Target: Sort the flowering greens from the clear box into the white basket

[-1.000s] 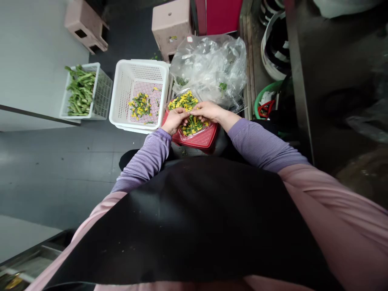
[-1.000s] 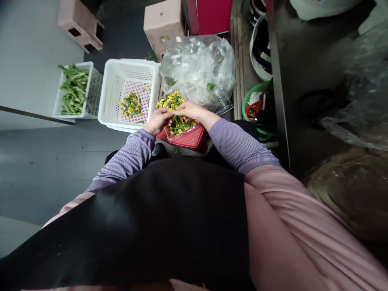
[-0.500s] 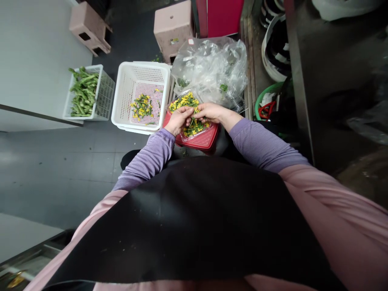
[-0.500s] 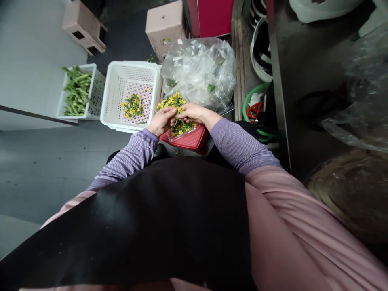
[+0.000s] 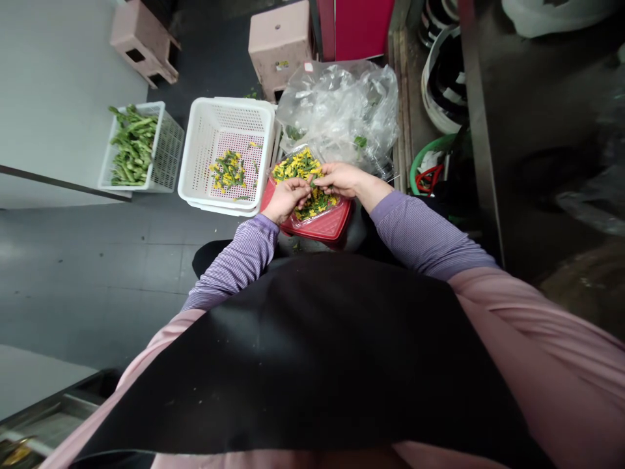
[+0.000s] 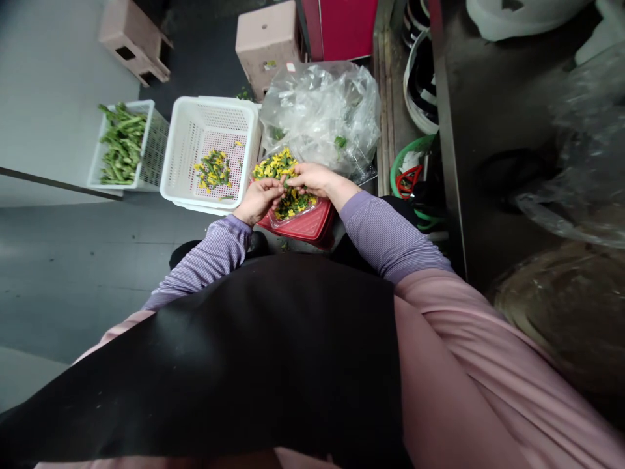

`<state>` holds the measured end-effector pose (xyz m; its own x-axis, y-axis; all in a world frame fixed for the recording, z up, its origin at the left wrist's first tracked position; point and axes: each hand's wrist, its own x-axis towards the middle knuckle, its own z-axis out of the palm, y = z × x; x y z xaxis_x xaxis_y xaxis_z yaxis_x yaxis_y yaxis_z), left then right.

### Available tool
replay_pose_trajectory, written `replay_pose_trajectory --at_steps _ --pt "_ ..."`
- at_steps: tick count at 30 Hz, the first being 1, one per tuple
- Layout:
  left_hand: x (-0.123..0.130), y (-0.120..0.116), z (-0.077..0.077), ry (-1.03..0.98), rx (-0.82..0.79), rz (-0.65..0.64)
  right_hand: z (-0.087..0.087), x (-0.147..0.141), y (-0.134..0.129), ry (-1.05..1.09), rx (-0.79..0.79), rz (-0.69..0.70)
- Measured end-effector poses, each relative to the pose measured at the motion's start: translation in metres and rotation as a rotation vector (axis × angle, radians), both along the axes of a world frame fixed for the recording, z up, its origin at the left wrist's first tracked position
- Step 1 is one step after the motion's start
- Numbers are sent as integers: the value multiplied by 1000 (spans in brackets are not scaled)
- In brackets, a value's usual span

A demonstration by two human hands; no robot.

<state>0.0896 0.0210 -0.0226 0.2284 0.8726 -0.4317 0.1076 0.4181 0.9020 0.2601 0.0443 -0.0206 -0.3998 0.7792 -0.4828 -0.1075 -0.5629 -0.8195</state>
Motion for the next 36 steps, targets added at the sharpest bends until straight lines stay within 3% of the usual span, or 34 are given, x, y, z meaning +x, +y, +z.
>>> replay_pose_trajectory --at_steps 7,12,16,19,23,27,31,36 --pt "-1 -3 -4 -159 -211 46 -9 -2 4 -118 224 -21" --pt "5 -1 0 -122 -193 90 -23 -3 9 -274 470 -55" --pt "3 4 -4 35 -111 64 -19 -5 6 -237 414 -102" --pt "-8 4 -17 442 113 -108 -12 -4 7 -107 230 -170" --pt "-12 0 -34 998 561 -546 -4 2 11 77 31 -255" --pt "14 2 -38 1246 663 -944 -5 6 14 141 -53 -280" --pt "41 8 -32 1357 581 -1009 -8 7 14 154 -61 -271" --pt "44 10 -29 1321 475 -936 -9 6 15 131 -61 -280"
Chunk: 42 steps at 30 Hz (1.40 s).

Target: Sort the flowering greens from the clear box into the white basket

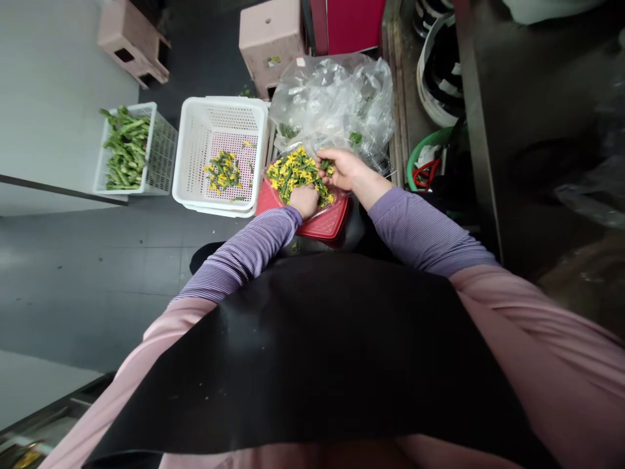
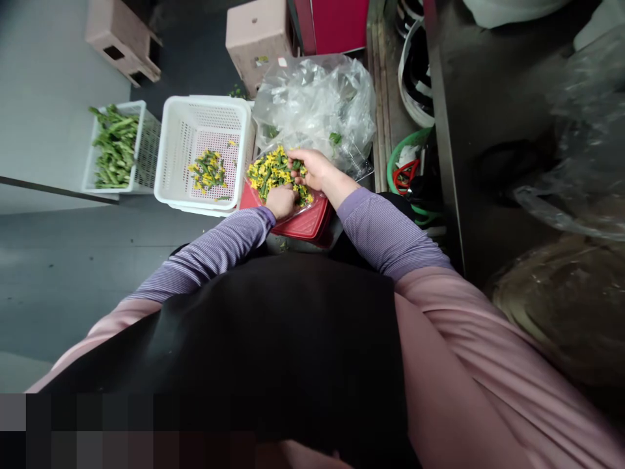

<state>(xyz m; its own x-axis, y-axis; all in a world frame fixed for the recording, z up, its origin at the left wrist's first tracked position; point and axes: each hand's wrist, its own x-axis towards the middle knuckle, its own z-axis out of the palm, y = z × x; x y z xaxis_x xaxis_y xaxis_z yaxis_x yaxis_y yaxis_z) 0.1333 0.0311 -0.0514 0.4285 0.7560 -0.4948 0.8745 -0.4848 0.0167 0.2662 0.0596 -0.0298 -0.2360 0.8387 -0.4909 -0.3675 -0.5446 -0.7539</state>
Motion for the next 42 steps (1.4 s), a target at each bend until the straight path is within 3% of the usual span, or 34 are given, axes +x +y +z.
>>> replay_pose_trajectory --at_steps 8,13,16,21,25,34,39,42 --pt "7 -1 -1 -25 -24 119 0 1 1 -56 26 9" --pt "-10 6 -8 -195 -31 183 3 5 0 -58 -5 -24" --pt "-31 12 -6 -442 -143 358 5 5 0 -100 -24 -34" --pt "-59 14 8 -942 -325 770 2 0 -1 -276 -27 30" --pt "-64 13 13 -1110 -399 951 -4 -7 -8 -352 19 124" --pt "-58 6 14 -1173 -552 982 -5 -16 -18 -654 325 205" --pt "-61 5 16 -1149 -535 957 -13 -13 -10 -670 494 160" --pt "-64 3 18 -1108 -553 909 -15 -10 -6 -678 497 207"
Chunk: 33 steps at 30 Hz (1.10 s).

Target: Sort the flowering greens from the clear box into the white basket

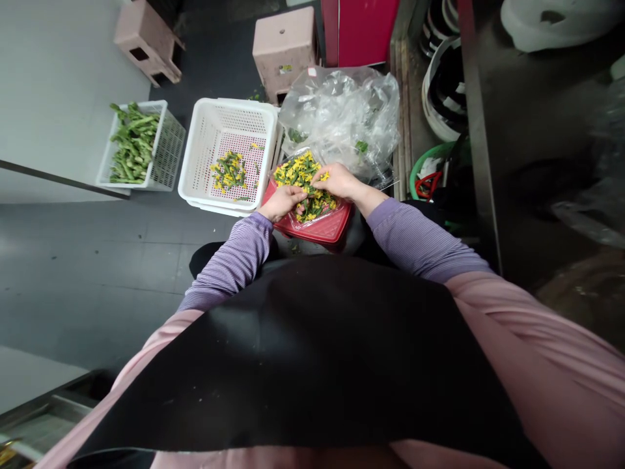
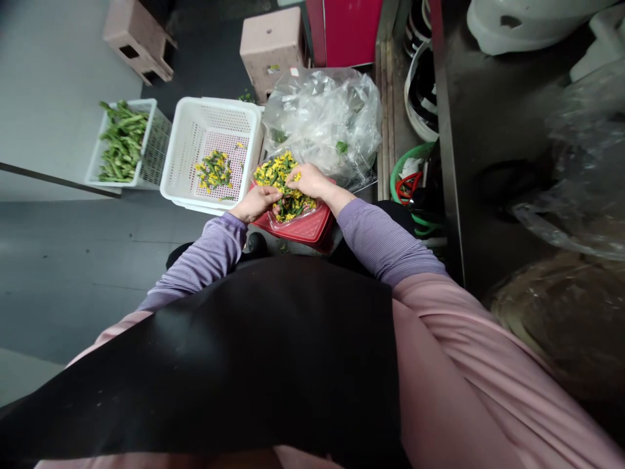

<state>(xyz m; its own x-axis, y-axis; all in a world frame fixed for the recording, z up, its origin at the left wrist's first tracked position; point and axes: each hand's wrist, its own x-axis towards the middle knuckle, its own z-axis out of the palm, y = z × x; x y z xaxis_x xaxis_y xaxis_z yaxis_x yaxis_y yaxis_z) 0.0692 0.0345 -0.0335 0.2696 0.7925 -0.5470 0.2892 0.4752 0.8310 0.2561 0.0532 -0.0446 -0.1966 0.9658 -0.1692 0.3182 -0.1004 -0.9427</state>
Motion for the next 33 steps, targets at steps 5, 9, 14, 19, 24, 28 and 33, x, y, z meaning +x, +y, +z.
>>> replay_pose_trajectory --at_steps 5,9,14,19,24,28,33 --pt "-8 2 2 -8 -15 11 -3 5 2 -34 -79 78" --pt "-15 4 2 -90 -57 140 -8 4 4 -291 -58 109" --pt "-14 1 0 -219 -140 252 -6 0 0 -397 -43 146" --pt "-2 -4 2 -313 -189 263 0 -9 -10 74 -75 28" --pt "9 -7 9 -352 -189 272 -1 -20 -16 276 -143 -81" --pt "15 -9 12 -305 -189 255 -3 -19 -14 160 -18 -62" --pt "15 -8 8 -304 -200 267 2 -11 -10 9 98 -110"
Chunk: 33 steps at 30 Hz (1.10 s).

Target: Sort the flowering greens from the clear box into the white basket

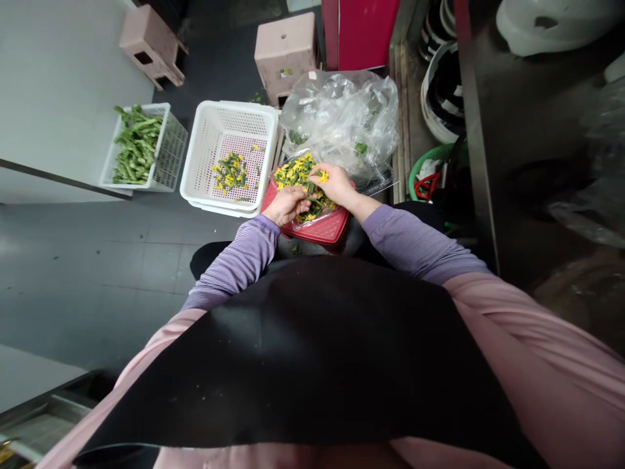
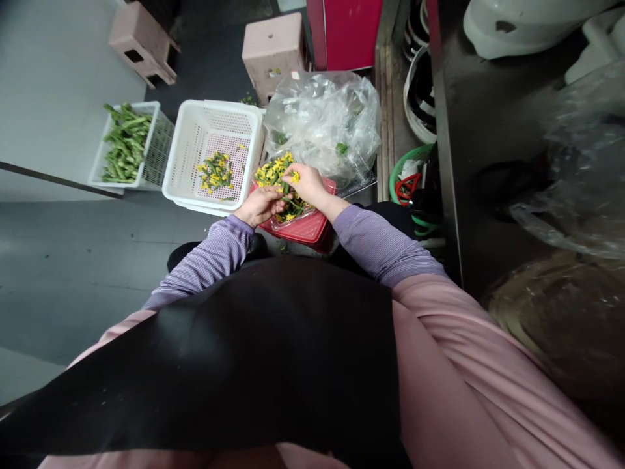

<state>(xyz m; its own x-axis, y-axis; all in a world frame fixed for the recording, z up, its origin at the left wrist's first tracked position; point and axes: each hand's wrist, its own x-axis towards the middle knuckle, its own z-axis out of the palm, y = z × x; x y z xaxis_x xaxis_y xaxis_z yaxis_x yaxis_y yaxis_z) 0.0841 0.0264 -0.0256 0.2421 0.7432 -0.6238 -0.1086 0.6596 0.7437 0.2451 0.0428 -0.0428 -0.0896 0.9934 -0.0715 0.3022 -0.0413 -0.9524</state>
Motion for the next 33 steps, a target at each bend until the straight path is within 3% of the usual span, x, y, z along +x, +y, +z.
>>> replay_pose_trajectory --at_steps 10,18,25,29,33 --pt "-8 -1 -1 2 13 -15 2 4 4 103 -113 -33" --pt "-9 -3 3 33 55 -53 8 -5 -3 296 -326 -59" --pt "-25 2 2 -63 36 -25 1 14 18 597 -620 -194" --pt "-22 5 11 -4 54 -16 2 16 15 710 -786 -129" --pt "-12 8 16 35 95 -26 7 8 3 700 -882 77"
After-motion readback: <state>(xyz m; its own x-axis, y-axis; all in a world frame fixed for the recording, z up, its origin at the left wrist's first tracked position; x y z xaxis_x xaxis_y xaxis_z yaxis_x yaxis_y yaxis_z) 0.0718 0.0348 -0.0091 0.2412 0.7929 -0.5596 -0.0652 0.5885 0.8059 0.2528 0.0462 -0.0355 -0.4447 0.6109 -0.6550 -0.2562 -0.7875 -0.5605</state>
